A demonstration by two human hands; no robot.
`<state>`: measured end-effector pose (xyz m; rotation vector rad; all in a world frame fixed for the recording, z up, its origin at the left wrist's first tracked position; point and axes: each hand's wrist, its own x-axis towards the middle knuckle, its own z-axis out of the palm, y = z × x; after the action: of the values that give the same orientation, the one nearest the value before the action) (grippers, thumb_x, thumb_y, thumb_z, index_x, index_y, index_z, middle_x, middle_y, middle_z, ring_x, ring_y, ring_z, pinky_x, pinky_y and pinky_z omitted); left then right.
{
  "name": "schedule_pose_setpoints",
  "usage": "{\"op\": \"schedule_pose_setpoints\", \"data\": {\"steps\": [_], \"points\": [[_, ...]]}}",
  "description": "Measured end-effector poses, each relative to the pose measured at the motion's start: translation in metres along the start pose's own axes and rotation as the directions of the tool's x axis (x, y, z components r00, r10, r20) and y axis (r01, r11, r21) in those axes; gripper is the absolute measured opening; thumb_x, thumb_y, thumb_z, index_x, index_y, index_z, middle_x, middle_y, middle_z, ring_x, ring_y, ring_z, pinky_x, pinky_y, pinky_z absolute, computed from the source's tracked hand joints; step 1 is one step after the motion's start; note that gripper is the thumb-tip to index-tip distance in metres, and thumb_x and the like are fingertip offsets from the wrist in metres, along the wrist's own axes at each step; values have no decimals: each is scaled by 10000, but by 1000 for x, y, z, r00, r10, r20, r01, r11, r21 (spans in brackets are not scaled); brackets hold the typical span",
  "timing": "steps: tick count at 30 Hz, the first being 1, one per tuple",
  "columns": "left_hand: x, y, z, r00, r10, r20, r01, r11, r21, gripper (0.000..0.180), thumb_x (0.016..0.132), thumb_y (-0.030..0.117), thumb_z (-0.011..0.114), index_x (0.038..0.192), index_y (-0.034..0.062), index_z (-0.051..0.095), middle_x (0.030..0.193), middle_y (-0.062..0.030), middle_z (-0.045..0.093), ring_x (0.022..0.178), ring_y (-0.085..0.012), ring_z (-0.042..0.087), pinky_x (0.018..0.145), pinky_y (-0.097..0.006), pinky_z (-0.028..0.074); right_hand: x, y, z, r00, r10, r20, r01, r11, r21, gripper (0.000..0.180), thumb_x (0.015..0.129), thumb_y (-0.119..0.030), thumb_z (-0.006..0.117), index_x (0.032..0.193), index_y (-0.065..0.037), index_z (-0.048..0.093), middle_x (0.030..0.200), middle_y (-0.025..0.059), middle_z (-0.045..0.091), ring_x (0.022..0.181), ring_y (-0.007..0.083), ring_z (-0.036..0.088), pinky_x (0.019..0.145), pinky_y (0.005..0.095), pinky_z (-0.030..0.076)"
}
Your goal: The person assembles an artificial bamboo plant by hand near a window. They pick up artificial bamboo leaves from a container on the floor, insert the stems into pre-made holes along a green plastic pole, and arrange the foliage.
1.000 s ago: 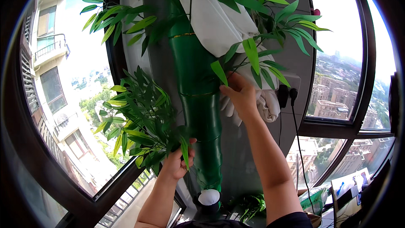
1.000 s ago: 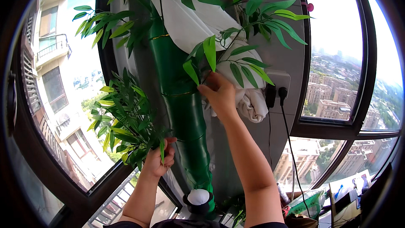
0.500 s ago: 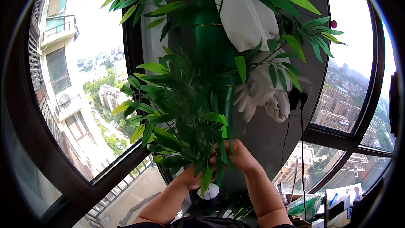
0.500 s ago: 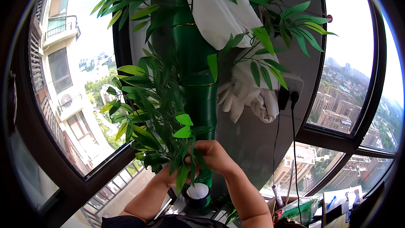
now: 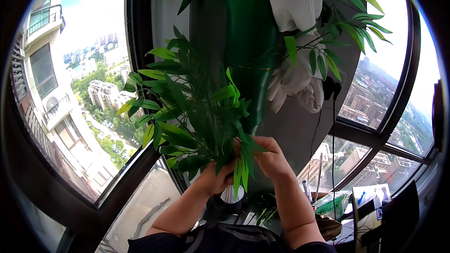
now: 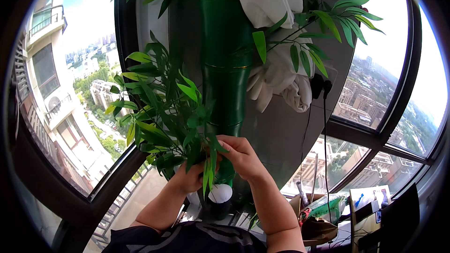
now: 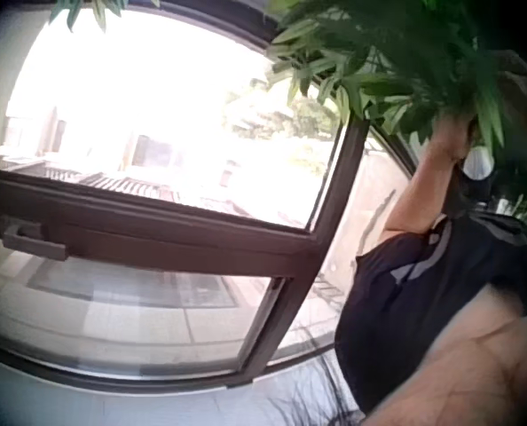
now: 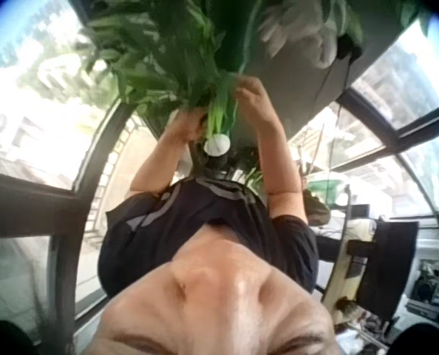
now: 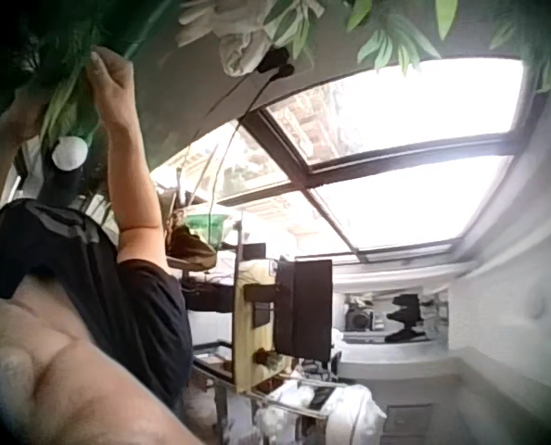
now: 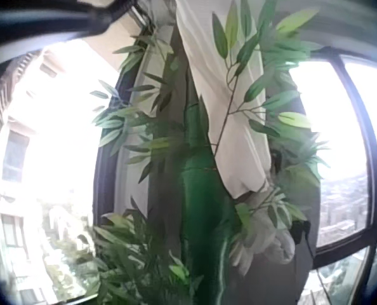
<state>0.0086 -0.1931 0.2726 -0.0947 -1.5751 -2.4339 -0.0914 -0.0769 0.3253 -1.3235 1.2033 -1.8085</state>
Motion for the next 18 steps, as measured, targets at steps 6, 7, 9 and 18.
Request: {"op": "schedule_pose_setpoints", "data": {"steps": [6,7,9,18], "points": [[-1,11,4,996,-84,-6,82,981,-173,75,797,127,560,830,91,503,628,12,458,521,-63,447,434,-174,342,8,-14,37,972,49,-232,-113,954,-276,221,831,-77,512,1033,10,536,891,68,591,807,108,546,684,213,451],[-3,15,-3,997,-82,-1,81,989,-124,91,784,110,574,839,98,503,621,16,451,518,-63,446,428,-171,333,12,-12,40,971,58,-231,-121,956,-268,221,831,-77,512,1033,10,536,891,68,591,807,108,546,684,213,451],[0,17,-9,987,-152,57,152,988,-6,165,752,58,596,886,97,508,621,21,448,526,-68,449,416,-182,320,15,-9,35,995,57,-87,-69,987,-144,241,820,-59,519,1051,11,517,943,74,574,810,118,547,694,232,463],[2,20,-28,981,-120,153,140,982,-125,191,808,210,521,919,54,513,665,-8,470,512,-72,419,432,-193,297,21,15,25,909,-109,-403,122,993,6,150,806,-66,549,938,6,546,788,41,574,724,112,541,666,222,422]]}}
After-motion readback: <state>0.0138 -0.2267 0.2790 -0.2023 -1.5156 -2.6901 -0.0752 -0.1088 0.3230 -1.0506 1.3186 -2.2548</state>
